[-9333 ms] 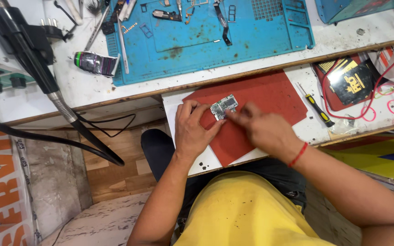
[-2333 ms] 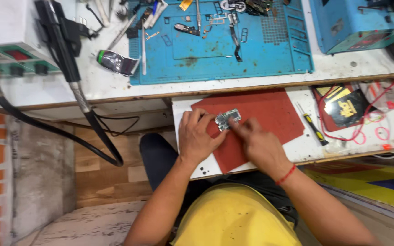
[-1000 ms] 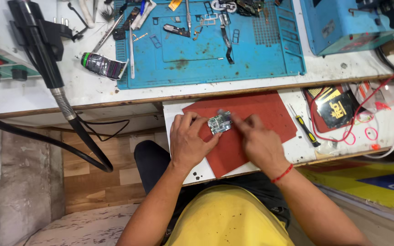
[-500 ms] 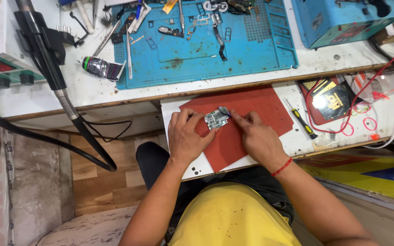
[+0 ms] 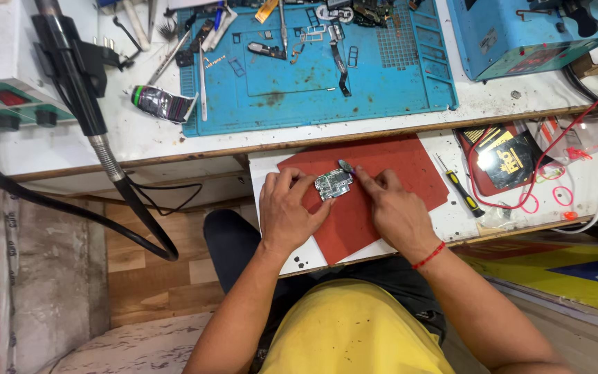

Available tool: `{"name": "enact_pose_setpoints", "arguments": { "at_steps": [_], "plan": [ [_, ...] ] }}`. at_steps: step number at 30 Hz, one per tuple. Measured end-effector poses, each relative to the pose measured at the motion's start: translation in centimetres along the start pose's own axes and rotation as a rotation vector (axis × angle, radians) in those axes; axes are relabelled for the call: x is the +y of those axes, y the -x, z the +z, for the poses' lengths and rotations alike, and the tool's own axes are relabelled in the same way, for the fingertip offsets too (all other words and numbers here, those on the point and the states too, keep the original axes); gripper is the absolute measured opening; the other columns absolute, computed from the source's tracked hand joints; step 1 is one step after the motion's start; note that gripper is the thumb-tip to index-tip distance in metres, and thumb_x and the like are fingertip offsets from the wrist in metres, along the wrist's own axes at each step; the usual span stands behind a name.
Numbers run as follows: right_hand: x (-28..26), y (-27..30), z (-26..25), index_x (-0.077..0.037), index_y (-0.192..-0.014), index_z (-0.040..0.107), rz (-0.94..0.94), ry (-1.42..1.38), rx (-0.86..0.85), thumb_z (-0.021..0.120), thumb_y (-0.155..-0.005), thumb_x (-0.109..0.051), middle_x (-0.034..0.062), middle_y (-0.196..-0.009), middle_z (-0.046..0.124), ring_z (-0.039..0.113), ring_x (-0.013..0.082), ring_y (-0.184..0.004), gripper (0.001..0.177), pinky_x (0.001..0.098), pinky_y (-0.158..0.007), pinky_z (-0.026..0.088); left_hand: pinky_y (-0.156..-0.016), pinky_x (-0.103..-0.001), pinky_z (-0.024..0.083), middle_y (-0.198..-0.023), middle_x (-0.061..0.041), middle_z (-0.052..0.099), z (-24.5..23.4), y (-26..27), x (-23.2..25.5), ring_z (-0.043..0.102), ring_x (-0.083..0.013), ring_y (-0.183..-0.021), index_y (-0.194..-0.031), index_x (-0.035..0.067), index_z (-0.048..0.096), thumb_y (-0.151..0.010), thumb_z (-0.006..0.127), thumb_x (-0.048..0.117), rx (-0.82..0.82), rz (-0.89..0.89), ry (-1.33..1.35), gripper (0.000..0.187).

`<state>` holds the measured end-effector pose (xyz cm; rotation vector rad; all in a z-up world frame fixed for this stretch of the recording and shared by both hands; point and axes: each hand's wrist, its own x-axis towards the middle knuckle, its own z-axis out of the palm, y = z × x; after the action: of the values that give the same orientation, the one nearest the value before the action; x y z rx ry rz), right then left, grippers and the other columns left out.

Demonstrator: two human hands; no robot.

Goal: The person scrubs a small green circuit board with a toothbrush on a red mat. The person repeatedly scrubs the surface of the board, flipping it over to clean different sides, and occasionally pauses to inspect the board.

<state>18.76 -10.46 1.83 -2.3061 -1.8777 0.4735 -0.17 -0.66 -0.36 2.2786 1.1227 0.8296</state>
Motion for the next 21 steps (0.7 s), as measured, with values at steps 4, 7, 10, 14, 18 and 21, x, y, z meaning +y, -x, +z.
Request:
{"name": "enact_pose_setpoints", "arguments": {
  "at_steps": [4,7,10,14,18,21],
  "plan": [
    [-0.4,-1.0,0.1,-0.026,-0.146,0.054,-0.094,0.043,-0.036,0.048,-0.086,-0.005,0.0138,-0.114,0.061,0.068,0.0403,-0.068,0.064,0.0508,-0.06,0.057,-0.085,-0.043,0.046,-0.104,-0.004,0.061,-0.2,-1.1,-0.5,0.054,-0.0283,-0.096,-0.105,0.012,0.077,-0.068,0.089,0.031,-0.013,-0.002,0.007,0.042],
    [-0.3,-0.7,0.1,-0.023,-0.149,0.051,-0.04,0.041,-0.049,0.047,-0.088,-0.004,0.0151,-0.113,0.061,0.067,0.042,-0.069,0.064,0.0517,-0.06,0.056,-0.086,-0.043,0.046,-0.104,-0.004,0.061,-0.3,-0.4,-0.3,0.055,-0.0275,-0.097,-0.104,0.012,0.076,-0.07,0.089,0.031,-0.033,-0.024,0.019,0.041],
    [-1.2,0.9,-0.1,-0.015,-0.15,0.048,-0.106,-0.06,-0.054,0.047,-0.084,-0.002,0.0184,-0.111,0.06,0.068,0.0423,-0.071,0.067,0.0518,-0.062,0.057,-0.086,-0.043,0.046,-0.106,-0.004,0.061,-0.9,-1.1,-0.2,0.055,-0.028,-0.098,-0.107,0.011,0.075,-0.068,0.088,0.029,-0.029,0.013,0.011,0.045],
    [-1.9,-0.1,0.0,-0.011,-0.148,0.049,-0.078,-0.106,-0.022,0.047,-0.082,0.0,0.021,-0.114,0.06,0.067,0.0448,-0.077,0.067,0.0534,-0.066,0.056,-0.088,-0.043,0.046,-0.11,-0.004,0.062,-0.8,-0.8,-0.3,0.054,-0.0281,-0.099,-0.114,0.01,0.074,-0.07,0.086,0.027,-0.053,0.033,0.025,0.049],
    [-3.4,-0.8,-0.3,-0.014,-0.152,0.044,0.031,-0.05,-0.16,0.046,-0.087,-0.003,0.0209,-0.115,0.059,0.068,0.0445,-0.077,0.066,0.0537,-0.068,0.056,-0.09,-0.043,0.046,-0.112,-0.004,0.062,-0.7,-1.2,-0.3,0.055,-0.0284,-0.102,-0.122,0.01,0.072,-0.068,0.086,0.028,-0.035,0.035,0.036,0.059],
    [-3.0,1.0,-0.8,-0.013,-0.15,0.045,-0.025,-0.083,-0.135,0.048,-0.082,-0.002,0.0204,-0.113,0.06,0.069,0.0438,-0.077,0.069,0.0535,-0.067,0.056,-0.09,-0.043,0.045,-0.112,-0.005,0.062,-0.5,-0.9,-0.5,0.055,-0.0285,-0.101,-0.119,0.009,0.072,-0.067,0.087,0.029,-0.049,0.005,0.041,0.058]
  ]
}}
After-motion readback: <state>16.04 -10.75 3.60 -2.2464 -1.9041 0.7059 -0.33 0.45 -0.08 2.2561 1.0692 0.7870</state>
